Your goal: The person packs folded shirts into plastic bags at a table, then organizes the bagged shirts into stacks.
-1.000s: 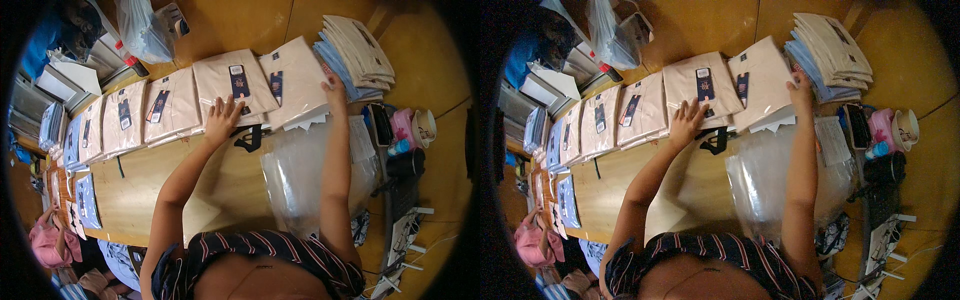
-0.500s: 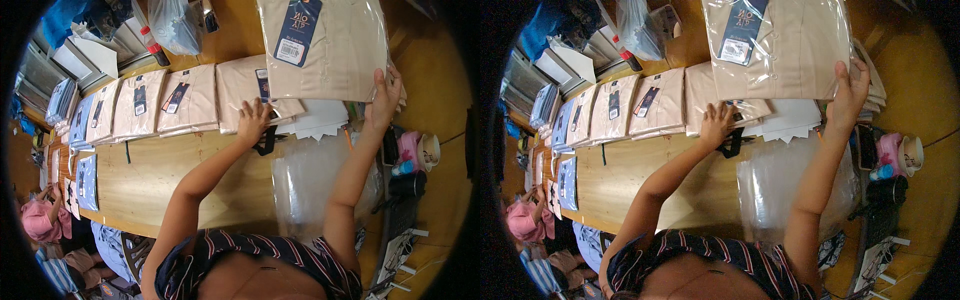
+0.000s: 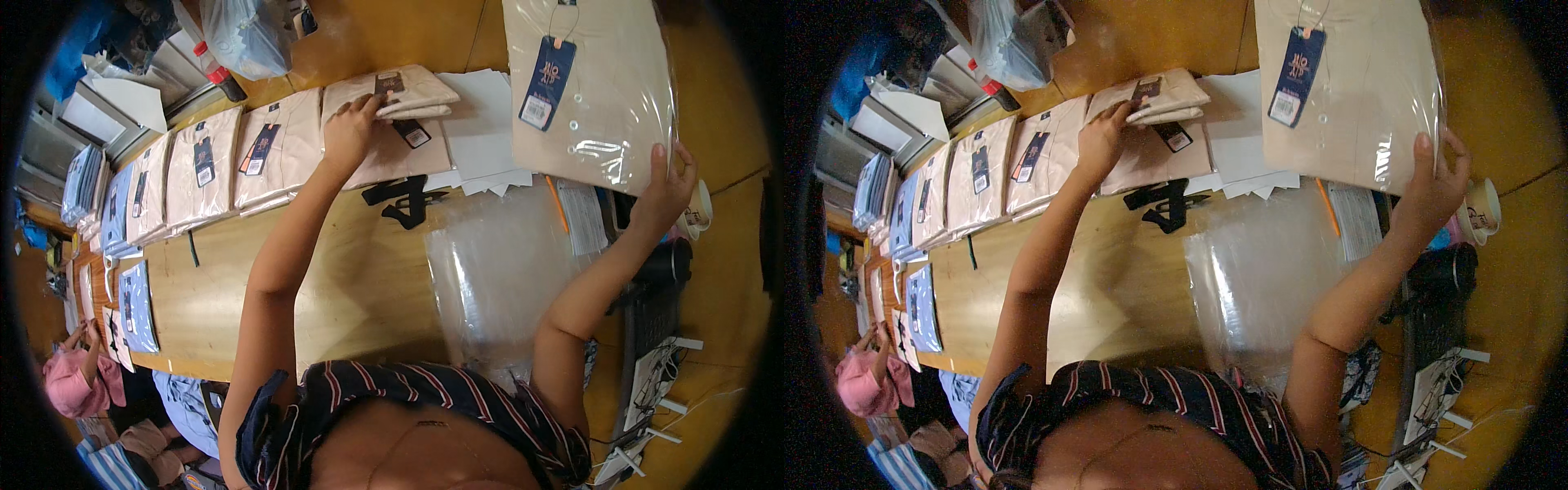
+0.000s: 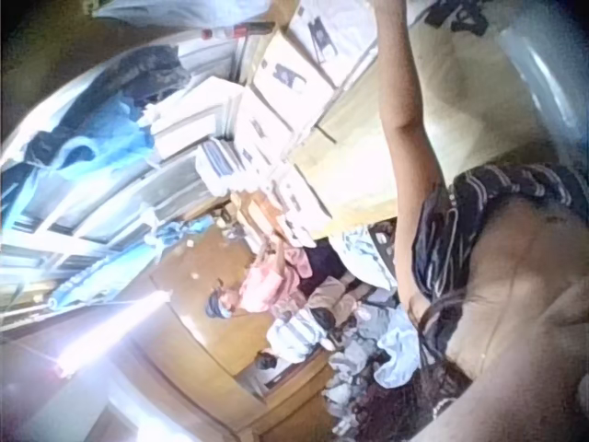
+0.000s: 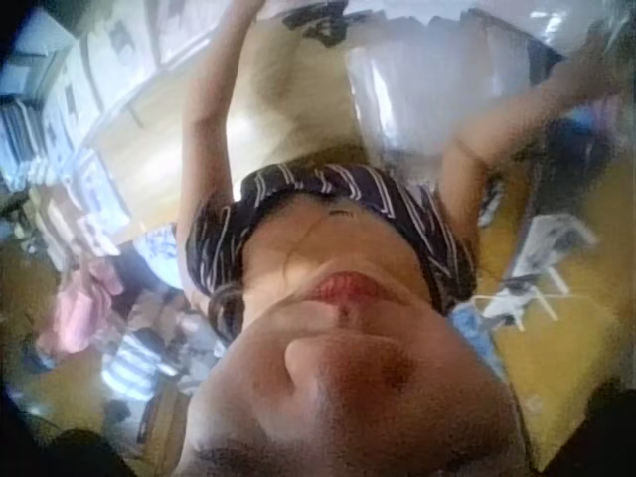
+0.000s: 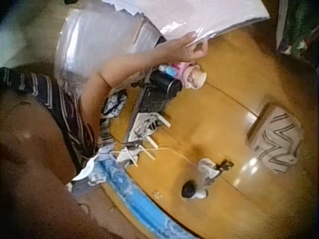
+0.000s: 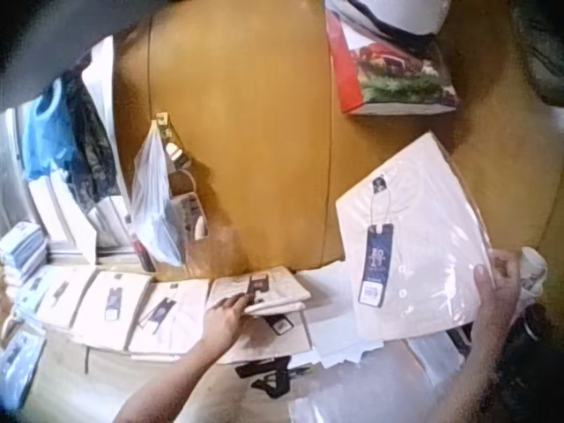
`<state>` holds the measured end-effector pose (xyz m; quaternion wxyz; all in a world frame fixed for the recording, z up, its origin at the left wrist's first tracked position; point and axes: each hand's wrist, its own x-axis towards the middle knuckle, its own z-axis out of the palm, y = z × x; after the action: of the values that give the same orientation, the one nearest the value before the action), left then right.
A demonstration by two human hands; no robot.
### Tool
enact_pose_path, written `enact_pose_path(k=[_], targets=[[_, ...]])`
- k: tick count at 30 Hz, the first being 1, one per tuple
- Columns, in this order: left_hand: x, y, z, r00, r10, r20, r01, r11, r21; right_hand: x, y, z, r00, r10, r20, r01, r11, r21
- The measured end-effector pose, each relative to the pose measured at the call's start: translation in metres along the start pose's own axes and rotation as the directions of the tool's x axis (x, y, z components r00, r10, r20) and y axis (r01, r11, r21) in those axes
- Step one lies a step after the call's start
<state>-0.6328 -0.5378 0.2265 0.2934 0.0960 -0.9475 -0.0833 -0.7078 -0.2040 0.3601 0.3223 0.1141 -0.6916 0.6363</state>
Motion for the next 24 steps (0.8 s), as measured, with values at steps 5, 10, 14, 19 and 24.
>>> enact_pose_path(k=[5, 10, 14, 19, 24], targets=[[-0.055, 0.002, 0.059, 0.933, 0.217, 0.286, -0.331, 0.832, 0.446, -0.010, 0.020, -0.026, 0.993, -0.117, 0.022, 0.117, 0.993, 0.015], [-0.046, -0.006, 0.055, 0.930, 0.273, 0.246, -0.340, 0.893, 0.296, -0.021, 0.018, -0.032, 0.994, -0.111, 0.018, 0.109, 0.991, 0.083], [-0.008, -0.033, 0.030, 0.968, 0.250, 0.030, -0.251, 0.959, 0.131, -0.036, 0.053, -0.029, 0.996, 0.067, 0.063, -0.079, 0.972, 0.222], [0.060, -0.046, -0.031, 0.987, -0.099, -0.127, 0.116, 0.985, 0.128, -0.082, 0.148, 0.005, 0.942, 0.200, 0.270, -0.235, 0.967, 0.102], [0.051, -0.042, -0.030, 0.996, -0.089, -0.006, 0.089, 0.982, 0.167, -0.153, 0.196, 0.111, 0.806, 0.443, 0.393, -0.474, 0.880, -0.021]])
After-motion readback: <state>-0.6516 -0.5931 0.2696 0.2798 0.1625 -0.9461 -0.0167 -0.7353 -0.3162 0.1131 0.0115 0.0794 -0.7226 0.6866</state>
